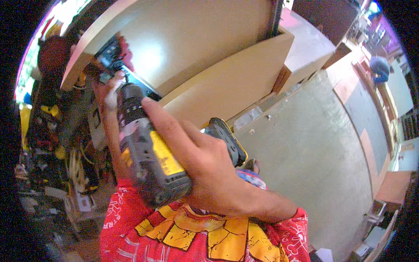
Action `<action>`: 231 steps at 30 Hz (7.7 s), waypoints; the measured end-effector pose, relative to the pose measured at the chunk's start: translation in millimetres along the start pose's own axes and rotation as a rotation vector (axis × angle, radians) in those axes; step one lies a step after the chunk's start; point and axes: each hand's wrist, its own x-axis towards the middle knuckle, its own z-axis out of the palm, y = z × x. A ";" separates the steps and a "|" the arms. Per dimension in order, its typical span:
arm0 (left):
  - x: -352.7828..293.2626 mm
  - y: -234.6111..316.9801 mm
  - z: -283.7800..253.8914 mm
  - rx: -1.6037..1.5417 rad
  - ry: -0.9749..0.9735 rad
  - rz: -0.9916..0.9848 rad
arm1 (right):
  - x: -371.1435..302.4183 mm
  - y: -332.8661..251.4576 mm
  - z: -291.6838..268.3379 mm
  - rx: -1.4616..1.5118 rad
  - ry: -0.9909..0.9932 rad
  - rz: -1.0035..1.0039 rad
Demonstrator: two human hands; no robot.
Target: The person uses a cordless drill to drive screws into a wooden cabinet, securing a drawer slide and a curved wooden panel. The person repeatedly picks up screws, aligns them with the drill, and fastens them into the cabinet structure.
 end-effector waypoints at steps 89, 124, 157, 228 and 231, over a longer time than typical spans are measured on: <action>-14.0 7.7 -1.9 -0.379 -0.092 0.112 | 7.0 -13.4 10.7 -0.083 0.115 0.101; -11.4 20.7 -10.9 -0.179 -0.111 0.130 | 7.1 9.0 8.8 -0.114 0.122 -0.098; -19.3 43.1 42.2 -0.222 -0.056 0.145 | -56.4 13.9 -41.6 -0.132 0.174 0.046; -425.5 -221.7 -117.0 0.974 0.298 -0.601 | -110.9 70.0 -15.1 -0.102 -0.270 0.391; -336.8 -109.5 -59.8 0.324 0.449 -0.730 | -107.2 74.5 -19.8 0.063 -0.250 0.352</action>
